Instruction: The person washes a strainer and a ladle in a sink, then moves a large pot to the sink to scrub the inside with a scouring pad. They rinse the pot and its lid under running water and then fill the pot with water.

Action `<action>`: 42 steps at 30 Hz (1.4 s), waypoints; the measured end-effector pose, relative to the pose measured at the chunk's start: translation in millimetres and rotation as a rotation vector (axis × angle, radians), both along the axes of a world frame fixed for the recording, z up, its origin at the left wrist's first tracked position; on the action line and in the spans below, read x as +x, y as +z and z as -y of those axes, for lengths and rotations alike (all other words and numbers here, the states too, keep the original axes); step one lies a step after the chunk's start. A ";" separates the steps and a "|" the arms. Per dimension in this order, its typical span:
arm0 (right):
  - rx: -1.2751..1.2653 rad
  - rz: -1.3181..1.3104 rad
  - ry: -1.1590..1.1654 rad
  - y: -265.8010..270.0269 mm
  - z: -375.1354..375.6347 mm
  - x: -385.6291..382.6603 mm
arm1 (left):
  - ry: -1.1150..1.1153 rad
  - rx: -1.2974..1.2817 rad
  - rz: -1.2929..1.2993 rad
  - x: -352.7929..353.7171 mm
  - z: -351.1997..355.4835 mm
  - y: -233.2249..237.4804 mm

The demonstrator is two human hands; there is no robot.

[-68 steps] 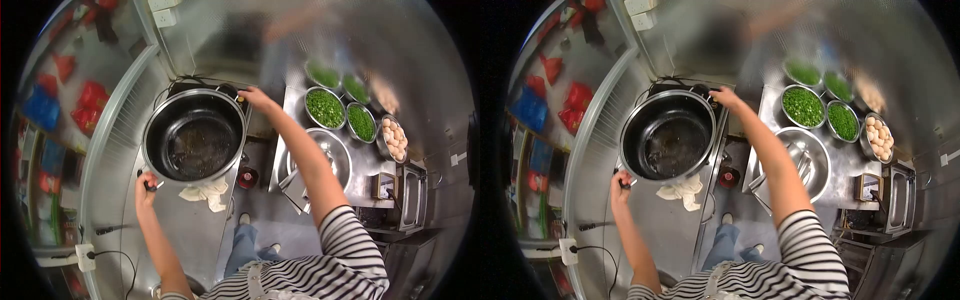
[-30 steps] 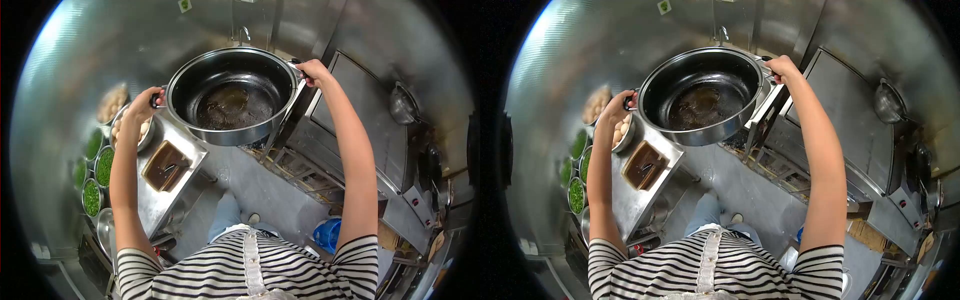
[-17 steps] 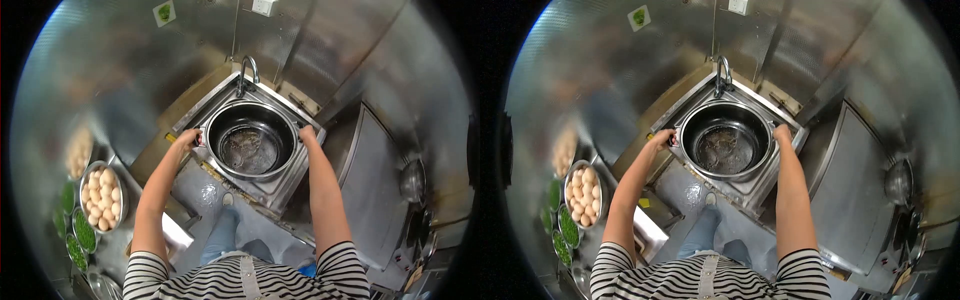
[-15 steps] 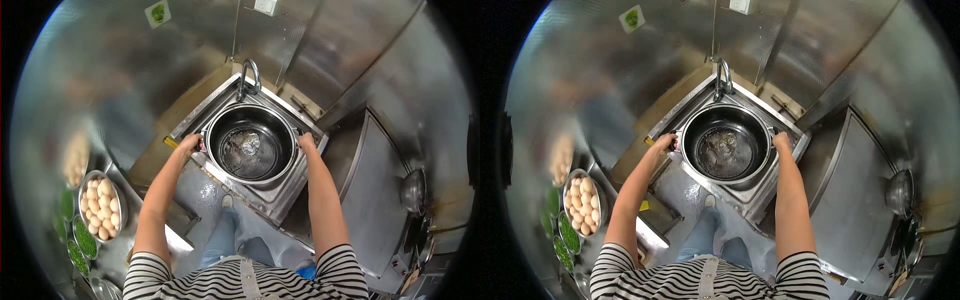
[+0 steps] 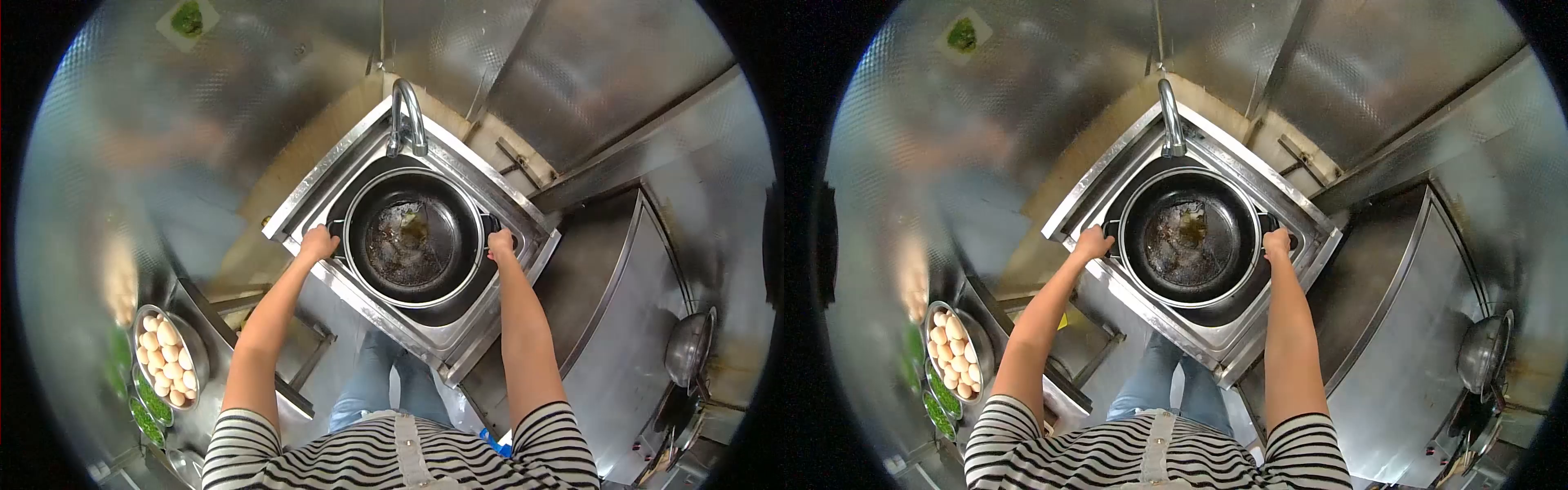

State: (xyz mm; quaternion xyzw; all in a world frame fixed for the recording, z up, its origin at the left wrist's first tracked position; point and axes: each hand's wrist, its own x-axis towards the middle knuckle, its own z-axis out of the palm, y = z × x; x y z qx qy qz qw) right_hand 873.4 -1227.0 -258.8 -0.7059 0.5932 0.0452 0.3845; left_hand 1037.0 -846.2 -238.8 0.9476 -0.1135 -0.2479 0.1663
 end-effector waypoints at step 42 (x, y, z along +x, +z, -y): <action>-0.576 0.354 1.013 4.6 -57.9 59.8 | 0.400 -0.830 -0.164 -27.2 222.9 -15.8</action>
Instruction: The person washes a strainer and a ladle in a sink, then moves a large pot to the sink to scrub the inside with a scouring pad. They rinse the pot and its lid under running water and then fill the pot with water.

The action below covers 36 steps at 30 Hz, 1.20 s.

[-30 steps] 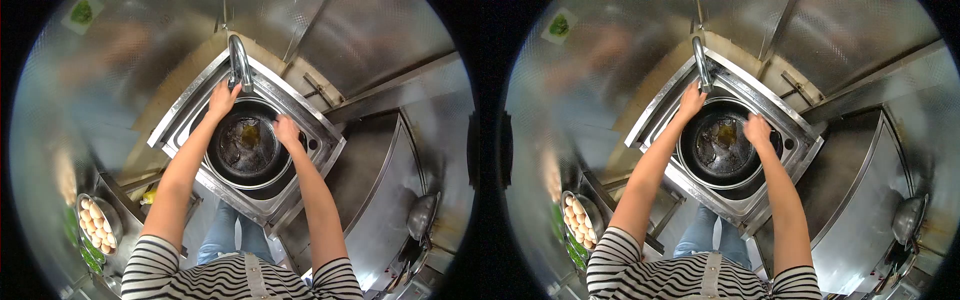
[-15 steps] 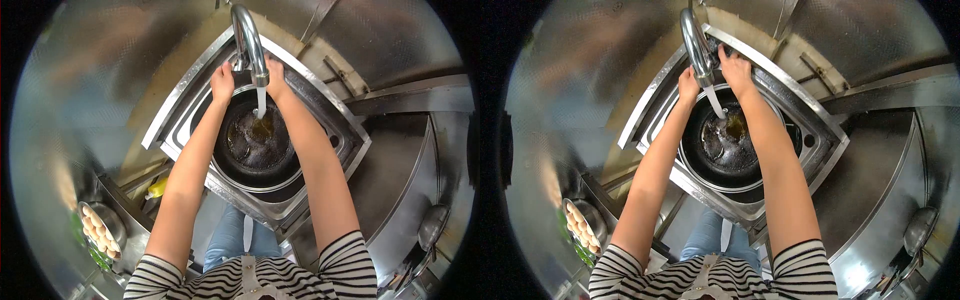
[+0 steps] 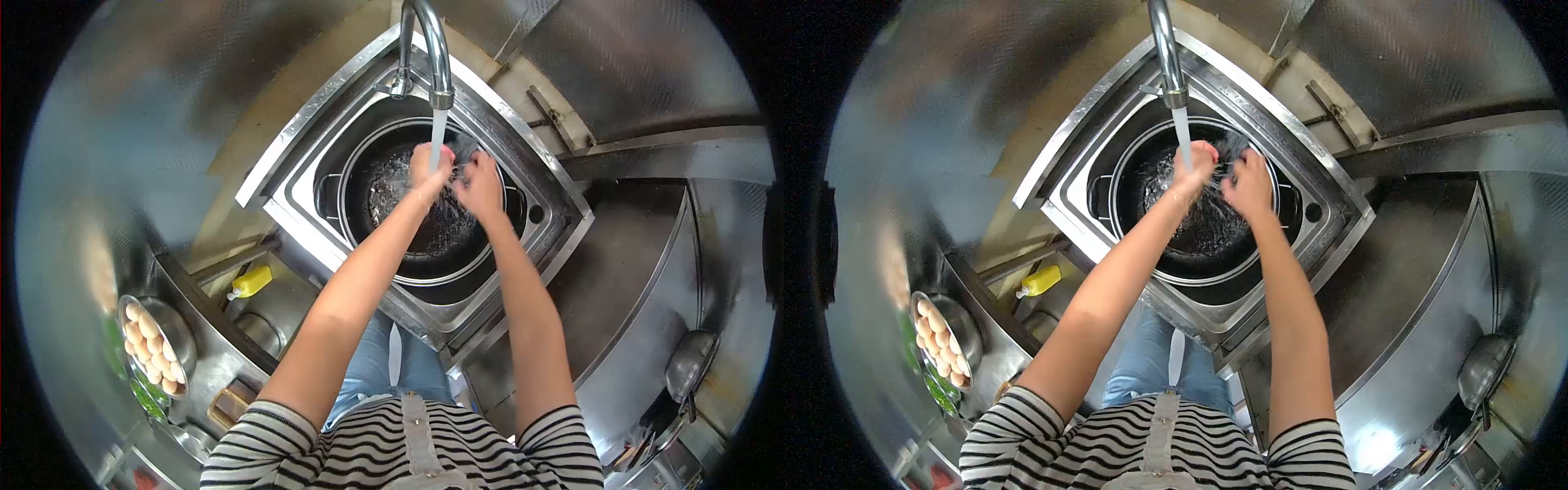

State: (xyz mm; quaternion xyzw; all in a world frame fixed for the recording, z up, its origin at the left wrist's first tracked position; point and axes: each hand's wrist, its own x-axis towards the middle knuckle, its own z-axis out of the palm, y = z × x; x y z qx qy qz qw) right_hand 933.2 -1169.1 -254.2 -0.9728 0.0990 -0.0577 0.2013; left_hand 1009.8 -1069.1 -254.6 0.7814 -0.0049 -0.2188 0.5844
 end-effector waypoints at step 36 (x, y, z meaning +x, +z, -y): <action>-0.437 -0.203 0.245 -72.5 -84.4 92.6 | -0.082 0.660 0.649 20.7 -200.2 -22.3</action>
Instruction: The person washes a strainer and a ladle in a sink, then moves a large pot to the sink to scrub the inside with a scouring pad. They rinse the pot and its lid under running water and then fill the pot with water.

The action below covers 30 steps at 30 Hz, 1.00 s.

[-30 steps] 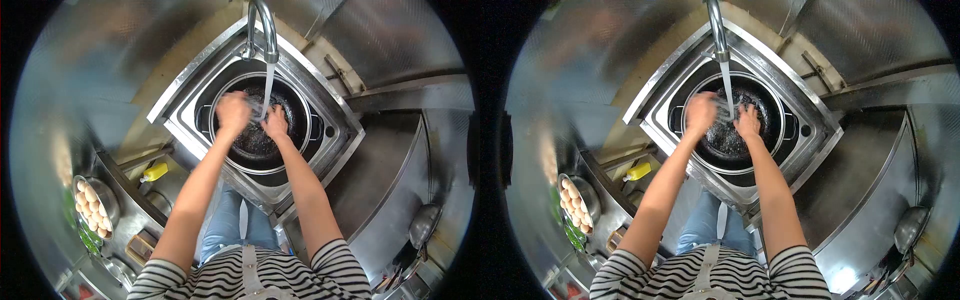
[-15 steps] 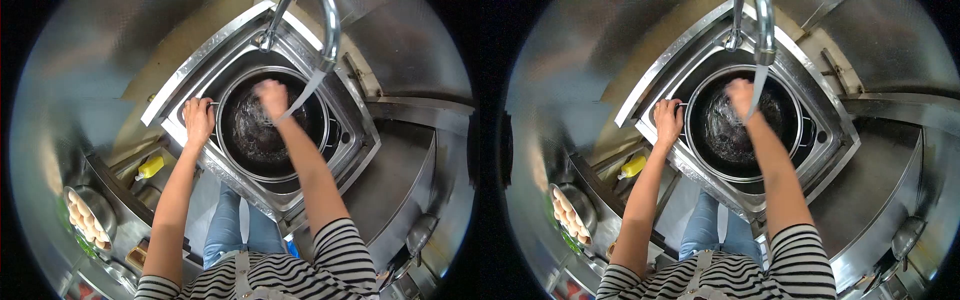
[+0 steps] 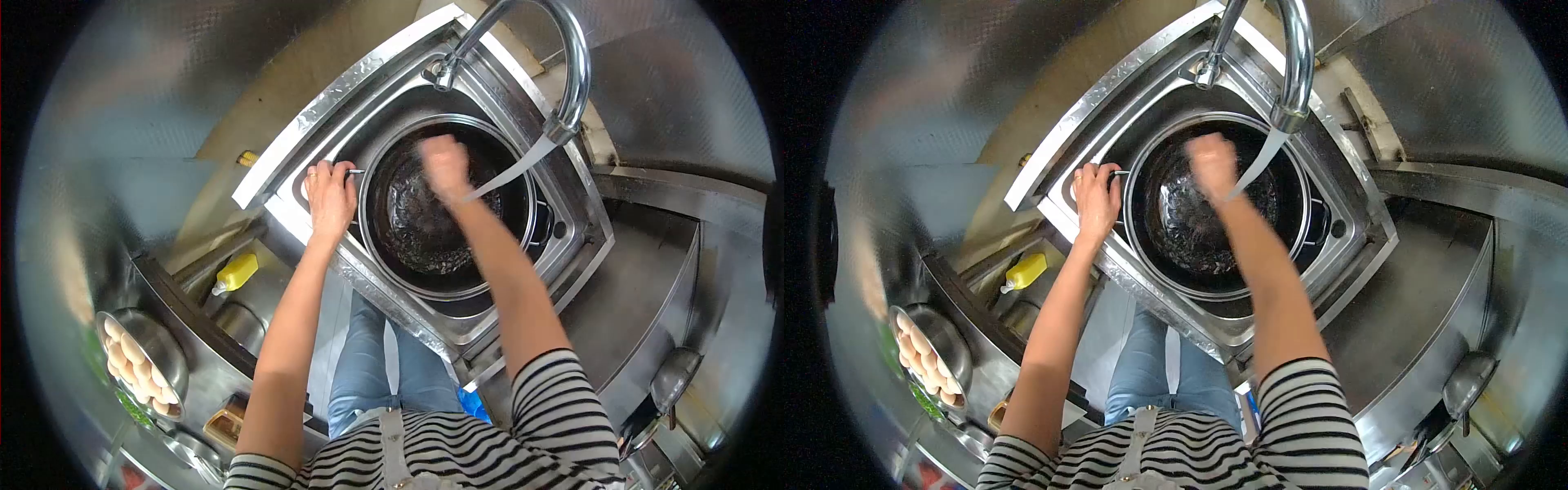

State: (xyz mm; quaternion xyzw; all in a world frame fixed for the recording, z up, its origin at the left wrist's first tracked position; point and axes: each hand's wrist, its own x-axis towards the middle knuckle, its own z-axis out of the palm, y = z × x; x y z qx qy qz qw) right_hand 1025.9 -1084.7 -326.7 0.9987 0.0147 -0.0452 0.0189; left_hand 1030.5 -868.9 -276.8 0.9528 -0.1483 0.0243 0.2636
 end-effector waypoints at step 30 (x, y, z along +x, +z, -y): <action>0.881 -0.514 0.283 3.5 -45.0 -133.8 | 0.015 -0.104 -0.023 1.3 -1.2 3.0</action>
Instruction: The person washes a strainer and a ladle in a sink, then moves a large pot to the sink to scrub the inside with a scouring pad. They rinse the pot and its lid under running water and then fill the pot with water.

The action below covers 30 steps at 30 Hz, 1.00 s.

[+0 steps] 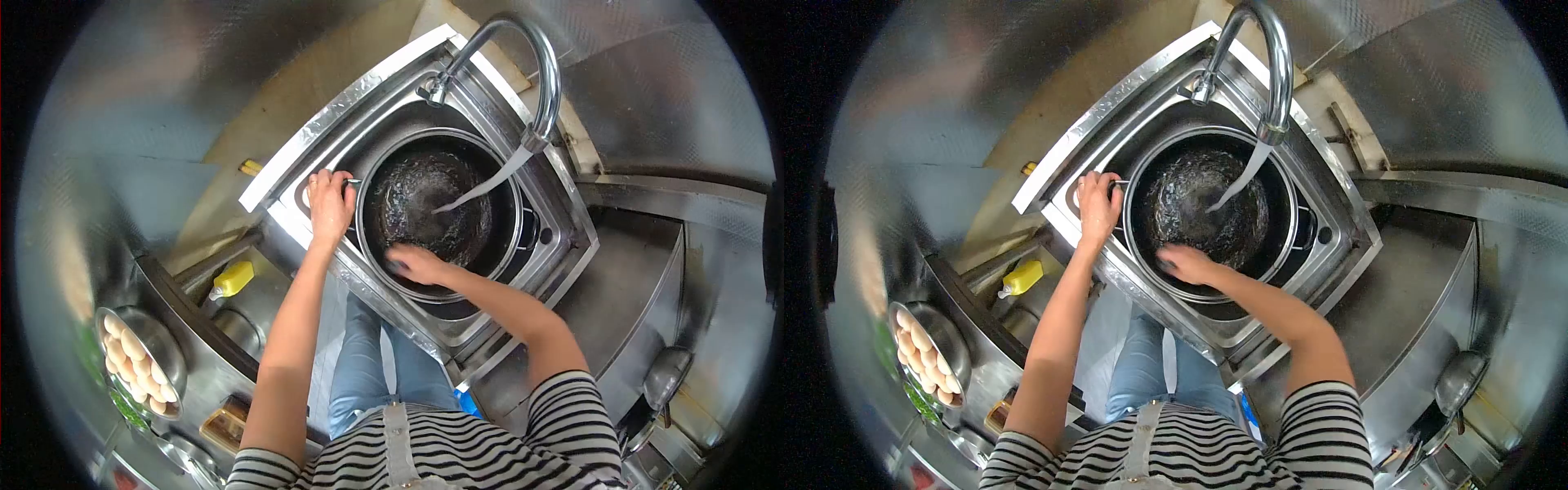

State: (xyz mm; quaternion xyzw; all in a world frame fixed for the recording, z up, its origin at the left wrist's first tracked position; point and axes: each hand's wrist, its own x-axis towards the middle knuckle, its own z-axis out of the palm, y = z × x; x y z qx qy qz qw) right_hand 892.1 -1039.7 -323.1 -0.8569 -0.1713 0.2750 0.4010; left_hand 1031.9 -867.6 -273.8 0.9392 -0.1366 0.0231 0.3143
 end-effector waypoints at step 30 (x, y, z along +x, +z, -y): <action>-0.305 0.792 0.030 -30.5 1.0 112.5 | 0.003 0.001 0.046 0.6 1.1 0.1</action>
